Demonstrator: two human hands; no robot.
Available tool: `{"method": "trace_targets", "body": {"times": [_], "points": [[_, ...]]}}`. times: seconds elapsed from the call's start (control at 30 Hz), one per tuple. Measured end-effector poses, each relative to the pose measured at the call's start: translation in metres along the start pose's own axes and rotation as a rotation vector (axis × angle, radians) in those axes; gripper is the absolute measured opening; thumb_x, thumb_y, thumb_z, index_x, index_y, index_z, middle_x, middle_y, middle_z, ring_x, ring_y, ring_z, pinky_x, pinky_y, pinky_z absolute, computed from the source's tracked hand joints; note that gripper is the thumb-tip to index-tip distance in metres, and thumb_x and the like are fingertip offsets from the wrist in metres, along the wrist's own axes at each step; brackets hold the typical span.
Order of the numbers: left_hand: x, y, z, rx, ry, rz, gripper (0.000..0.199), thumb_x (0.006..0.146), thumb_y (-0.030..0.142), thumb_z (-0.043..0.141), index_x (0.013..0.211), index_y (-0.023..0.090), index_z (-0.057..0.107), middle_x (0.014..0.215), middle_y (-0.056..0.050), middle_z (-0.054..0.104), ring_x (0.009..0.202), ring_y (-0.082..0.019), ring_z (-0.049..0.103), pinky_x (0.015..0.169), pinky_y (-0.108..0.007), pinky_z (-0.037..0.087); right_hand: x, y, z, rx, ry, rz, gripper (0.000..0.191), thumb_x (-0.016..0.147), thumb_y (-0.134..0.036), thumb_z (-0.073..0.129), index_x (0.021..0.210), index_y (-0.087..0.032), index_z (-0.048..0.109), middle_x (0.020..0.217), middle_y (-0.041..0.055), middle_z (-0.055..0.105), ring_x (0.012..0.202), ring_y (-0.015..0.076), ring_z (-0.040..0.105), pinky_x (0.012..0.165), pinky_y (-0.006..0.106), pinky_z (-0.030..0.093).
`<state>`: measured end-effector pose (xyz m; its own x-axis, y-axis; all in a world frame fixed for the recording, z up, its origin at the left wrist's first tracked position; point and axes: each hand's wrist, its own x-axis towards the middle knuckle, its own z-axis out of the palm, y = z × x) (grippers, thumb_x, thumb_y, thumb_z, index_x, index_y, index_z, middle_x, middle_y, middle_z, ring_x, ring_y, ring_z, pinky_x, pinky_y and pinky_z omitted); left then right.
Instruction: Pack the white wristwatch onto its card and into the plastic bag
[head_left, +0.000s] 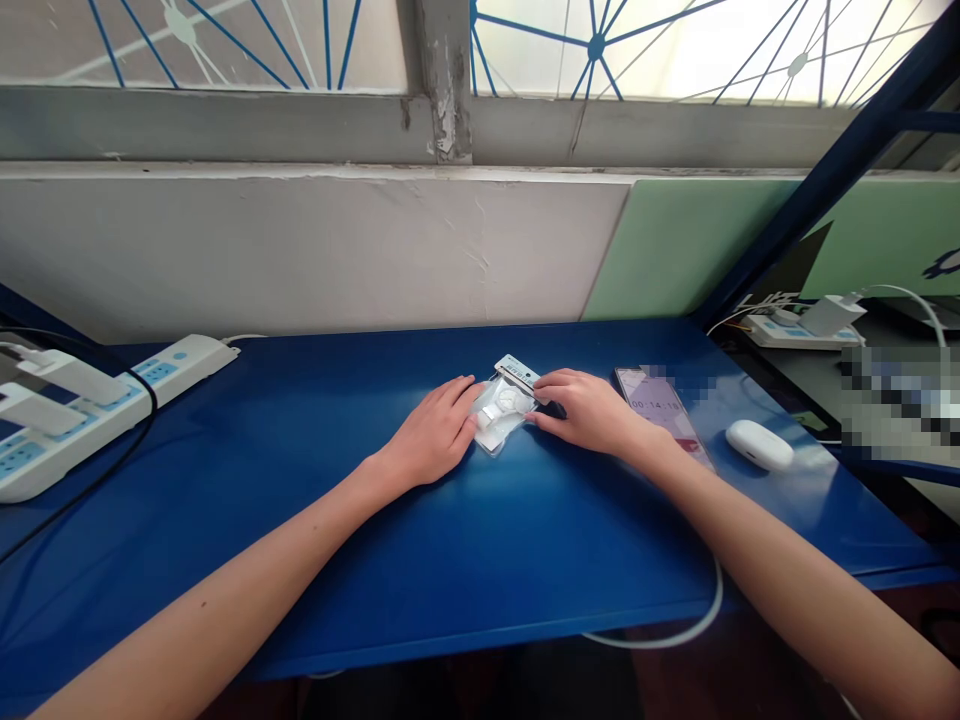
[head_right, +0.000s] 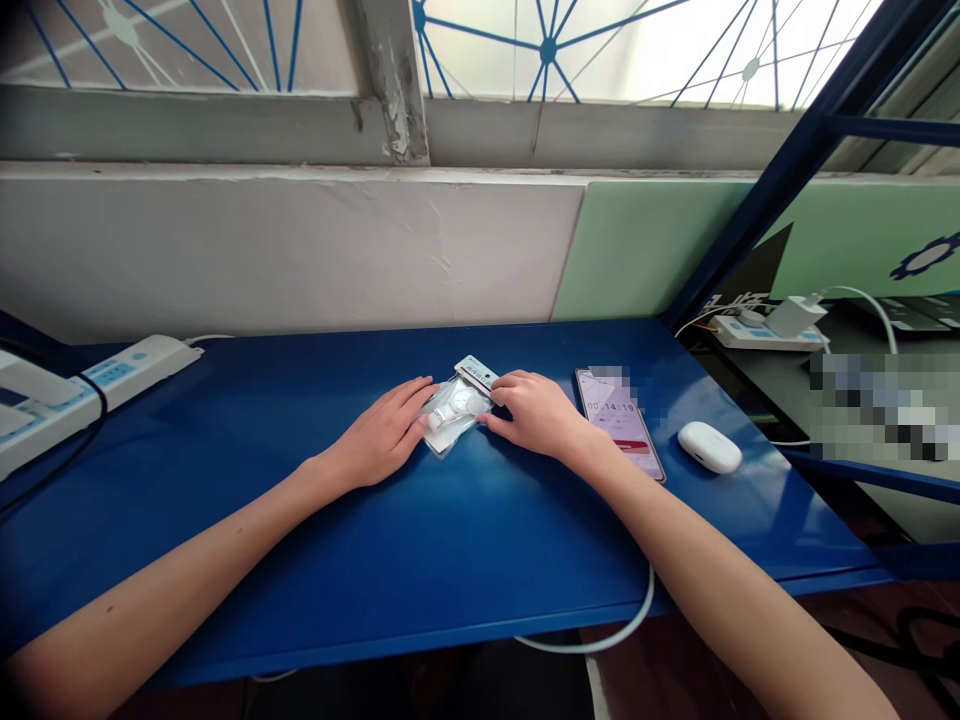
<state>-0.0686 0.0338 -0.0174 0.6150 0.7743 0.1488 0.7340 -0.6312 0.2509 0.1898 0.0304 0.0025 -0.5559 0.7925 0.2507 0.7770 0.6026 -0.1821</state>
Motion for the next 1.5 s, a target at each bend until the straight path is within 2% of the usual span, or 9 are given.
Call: {"method": "trace_targets", "body": {"times": [0.17, 0.3, 0.37, 0.5, 0.63, 0.77, 0.9, 1.13, 1.5], "points": [[0.000, 0.003, -0.001, 0.003, 0.013, 0.023, 0.078, 0.090, 0.066, 0.043, 0.146, 0.013, 0.037, 0.150, -0.014, 0.039, 0.140, -0.031, 0.032, 0.115, -0.045, 0.028, 0.000, -0.001, 0.003, 0.021, 0.067, 0.073, 0.039, 0.082, -0.056, 0.064, 0.088, -0.020, 0.076, 0.103, 0.0096, 0.075, 0.096, 0.0285, 0.068, 0.086, 0.040, 0.054], [-0.001, 0.001, -0.005, -0.006, -0.043, 0.011, 0.079, 0.088, 0.062, 0.047, 0.150, 0.016, 0.031, 0.154, -0.013, 0.033, 0.142, -0.034, 0.027, 0.114, -0.048, 0.028, 0.000, -0.001, 0.002, 0.075, 0.069, 0.051, 0.036, 0.083, -0.056, 0.063, 0.081, -0.022, 0.077, 0.098, 0.0078, 0.076, 0.096, 0.0274, 0.068, 0.084, 0.039, 0.054], [-0.001, -0.002, -0.007, -0.016, -0.078, 0.017, 0.074, 0.090, 0.056, 0.046, 0.152, 0.019, 0.028, 0.156, -0.011, 0.030, 0.143, -0.033, 0.025, 0.115, -0.048, 0.027, 0.001, 0.000, 0.001, 0.089, 0.086, 0.013, 0.035, 0.085, -0.054, 0.061, 0.087, -0.023, 0.076, 0.101, 0.0072, 0.074, 0.103, 0.0275, 0.065, 0.088, 0.039, 0.053], [0.000, -0.009, -0.011, -0.044, -0.105, 0.043, 0.061, 0.095, 0.039, 0.039, 0.152, 0.022, 0.028, 0.157, -0.007, 0.028, 0.145, -0.029, 0.023, 0.116, -0.046, 0.025, 0.000, 0.001, 0.002, 0.060, 0.098, -0.011, 0.048, 0.090, -0.053, 0.051, 0.124, -0.020, 0.064, 0.131, 0.0121, 0.061, 0.122, 0.0307, 0.054, 0.100, 0.046, 0.047], [0.001, -0.011, -0.010, -0.031, -0.090, 0.069, 0.054, 0.095, 0.025, 0.033, 0.149, 0.021, 0.034, 0.156, -0.005, 0.031, 0.145, -0.025, 0.024, 0.118, -0.043, 0.022, -0.002, 0.003, 0.007, 0.069, -0.032, -0.017, 0.069, 0.092, -0.058, 0.042, 0.145, -0.014, 0.040, 0.148, 0.0172, 0.044, 0.137, 0.0333, 0.039, 0.110, 0.051, 0.038], [0.001, -0.009, -0.006, -0.005, -0.060, 0.074, 0.053, 0.098, 0.034, 0.033, 0.148, 0.018, 0.035, 0.155, -0.007, 0.034, 0.144, -0.025, 0.025, 0.117, -0.042, 0.023, -0.004, 0.005, 0.009, 0.084, -0.160, -0.021, 0.084, 0.089, -0.068, 0.040, 0.148, -0.008, 0.033, 0.150, 0.0192, 0.041, 0.141, 0.0345, 0.033, 0.113, 0.051, 0.034], [0.000, -0.008, -0.005, 0.013, -0.054, 0.055, 0.064, 0.098, 0.051, 0.035, 0.149, 0.012, 0.033, 0.154, -0.011, 0.035, 0.143, -0.026, 0.027, 0.117, -0.041, 0.024, -0.004, 0.005, 0.008, 0.084, -0.175, -0.023, 0.097, 0.081, -0.075, 0.047, 0.150, -0.009, 0.030, 0.152, 0.0200, 0.038, 0.142, 0.0363, 0.031, 0.113, 0.052, 0.033], [0.001, -0.005, -0.006, 0.026, -0.068, 0.055, 0.075, 0.095, 0.064, 0.035, 0.149, 0.012, 0.033, 0.154, -0.012, 0.034, 0.144, -0.029, 0.026, 0.117, -0.042, 0.023, -0.004, 0.004, 0.008, 0.060, -0.185, -0.017, 0.098, 0.082, -0.076, 0.043, 0.150, -0.007, 0.030, 0.153, 0.0195, 0.036, 0.142, 0.0352, 0.031, 0.114, 0.050, 0.032], [0.001, -0.006, -0.003, 0.023, -0.045, 0.046, 0.074, 0.093, 0.063, 0.040, 0.148, 0.015, 0.035, 0.153, -0.011, 0.036, 0.142, -0.030, 0.029, 0.116, -0.043, 0.026, -0.004, 0.005, 0.007, 0.038, -0.213, 0.032, 0.098, 0.082, -0.078, 0.039, 0.147, -0.005, 0.034, 0.154, 0.0222, 0.033, 0.143, 0.0353, 0.028, 0.115, 0.049, 0.030]]}}
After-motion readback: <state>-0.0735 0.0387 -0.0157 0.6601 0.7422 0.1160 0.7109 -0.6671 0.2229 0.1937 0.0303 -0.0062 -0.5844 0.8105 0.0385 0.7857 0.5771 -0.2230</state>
